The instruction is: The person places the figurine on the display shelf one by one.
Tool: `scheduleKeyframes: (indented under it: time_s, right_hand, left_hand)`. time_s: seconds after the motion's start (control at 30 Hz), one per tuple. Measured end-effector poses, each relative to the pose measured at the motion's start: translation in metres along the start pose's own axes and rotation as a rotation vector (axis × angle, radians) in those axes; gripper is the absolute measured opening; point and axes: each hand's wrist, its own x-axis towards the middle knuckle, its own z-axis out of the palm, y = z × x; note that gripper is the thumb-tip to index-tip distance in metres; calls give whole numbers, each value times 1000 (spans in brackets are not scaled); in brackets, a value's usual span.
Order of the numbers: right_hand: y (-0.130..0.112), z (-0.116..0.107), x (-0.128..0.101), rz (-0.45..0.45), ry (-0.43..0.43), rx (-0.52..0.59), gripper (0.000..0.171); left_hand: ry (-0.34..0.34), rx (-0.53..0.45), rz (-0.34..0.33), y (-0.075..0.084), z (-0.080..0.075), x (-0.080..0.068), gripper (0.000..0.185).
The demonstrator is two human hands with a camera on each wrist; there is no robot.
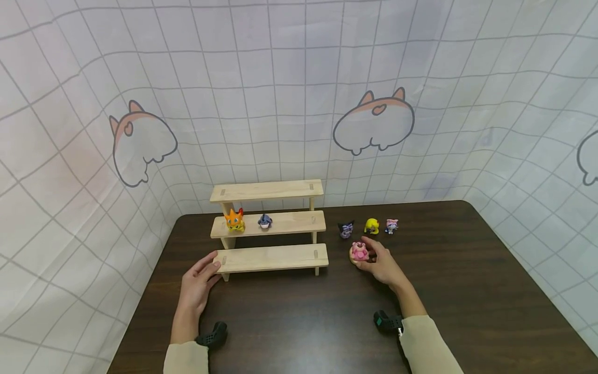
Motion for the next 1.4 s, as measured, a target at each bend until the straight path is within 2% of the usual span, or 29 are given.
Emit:
scheduleKeyframes:
  time_s: [0.47, 0.9, 1.13, 1.4]
  right_hand:
    - [2, -1, -1, 11, 1, 40, 58]
    - [4, -1, -1, -22, -4, 103, 56]
    - [6, -2, -1, -4, 6, 134, 56]
    - [9, 0, -3, -16, 56, 163, 58]
  left_hand:
    - [9, -2, 12, -1, -1, 0, 55]
    - [13, -6, 4, 0, -1, 0, 54]
    - [5, -4, -4, -1, -1, 1, 55]
    - [7, 3, -4, -2, -1, 2, 53]
